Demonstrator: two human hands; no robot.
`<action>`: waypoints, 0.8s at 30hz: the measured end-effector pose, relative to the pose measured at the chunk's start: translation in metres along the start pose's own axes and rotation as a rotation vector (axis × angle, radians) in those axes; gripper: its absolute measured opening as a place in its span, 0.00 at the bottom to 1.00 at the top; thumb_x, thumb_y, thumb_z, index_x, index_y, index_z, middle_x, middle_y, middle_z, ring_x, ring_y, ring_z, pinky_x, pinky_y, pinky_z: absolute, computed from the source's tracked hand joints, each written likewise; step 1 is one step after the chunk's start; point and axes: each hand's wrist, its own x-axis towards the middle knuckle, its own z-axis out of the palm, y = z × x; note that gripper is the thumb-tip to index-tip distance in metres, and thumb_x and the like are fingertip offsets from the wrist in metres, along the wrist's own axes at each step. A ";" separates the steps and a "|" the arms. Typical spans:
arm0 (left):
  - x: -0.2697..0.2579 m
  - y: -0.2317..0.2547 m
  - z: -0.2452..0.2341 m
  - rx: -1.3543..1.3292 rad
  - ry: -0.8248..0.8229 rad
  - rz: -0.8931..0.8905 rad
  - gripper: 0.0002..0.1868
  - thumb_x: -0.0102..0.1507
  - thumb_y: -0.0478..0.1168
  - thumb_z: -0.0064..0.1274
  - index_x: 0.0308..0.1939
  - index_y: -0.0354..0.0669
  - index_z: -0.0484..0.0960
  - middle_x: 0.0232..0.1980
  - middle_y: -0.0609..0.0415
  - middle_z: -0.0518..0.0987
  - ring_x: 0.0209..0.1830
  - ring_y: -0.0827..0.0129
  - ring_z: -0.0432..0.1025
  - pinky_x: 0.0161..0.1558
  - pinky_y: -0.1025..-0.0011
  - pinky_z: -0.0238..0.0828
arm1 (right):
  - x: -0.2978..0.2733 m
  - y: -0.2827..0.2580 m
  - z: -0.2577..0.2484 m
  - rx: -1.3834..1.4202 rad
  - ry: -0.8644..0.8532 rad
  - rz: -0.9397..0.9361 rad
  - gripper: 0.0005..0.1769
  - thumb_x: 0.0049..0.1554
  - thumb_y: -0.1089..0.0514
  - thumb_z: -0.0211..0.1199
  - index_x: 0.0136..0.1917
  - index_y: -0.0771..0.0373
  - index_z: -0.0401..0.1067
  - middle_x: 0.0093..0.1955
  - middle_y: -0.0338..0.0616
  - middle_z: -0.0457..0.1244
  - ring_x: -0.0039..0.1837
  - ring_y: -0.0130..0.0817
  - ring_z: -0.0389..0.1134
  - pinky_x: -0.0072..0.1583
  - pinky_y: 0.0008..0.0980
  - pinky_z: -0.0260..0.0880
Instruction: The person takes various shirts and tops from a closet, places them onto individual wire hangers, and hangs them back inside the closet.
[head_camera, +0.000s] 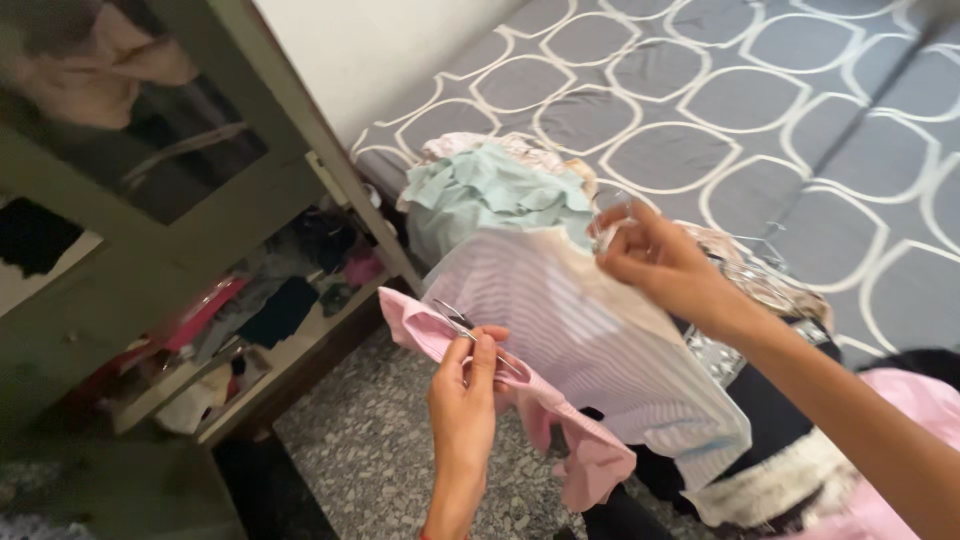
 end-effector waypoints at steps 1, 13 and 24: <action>-0.007 0.004 0.000 -0.024 -0.022 0.008 0.17 0.70 0.47 0.45 0.45 0.41 0.86 0.33 0.58 0.83 0.33 0.78 0.75 0.34 0.77 0.70 | -0.011 -0.012 -0.005 0.031 0.078 0.011 0.22 0.59 0.58 0.61 0.66 0.59 0.66 0.36 0.33 0.57 0.42 0.22 0.62 0.47 0.25 0.66; -0.076 0.026 0.072 -0.188 -0.291 0.137 0.15 0.70 0.46 0.46 0.48 0.39 0.83 0.35 0.58 0.82 0.33 0.77 0.77 0.36 0.77 0.72 | -0.201 -0.087 -0.120 0.318 0.521 0.085 0.11 0.61 0.59 0.61 0.57 0.61 0.73 0.44 0.34 0.65 0.45 0.19 0.65 0.45 0.25 0.69; -0.195 0.068 0.172 -0.138 -0.712 0.254 0.20 0.69 0.35 0.41 0.64 0.38 0.75 0.48 0.53 0.78 0.44 0.73 0.76 0.50 0.74 0.73 | -0.448 -0.112 -0.156 0.173 0.913 0.016 0.11 0.64 0.59 0.58 0.59 0.62 0.71 0.48 0.40 0.67 0.48 0.27 0.71 0.46 0.35 0.76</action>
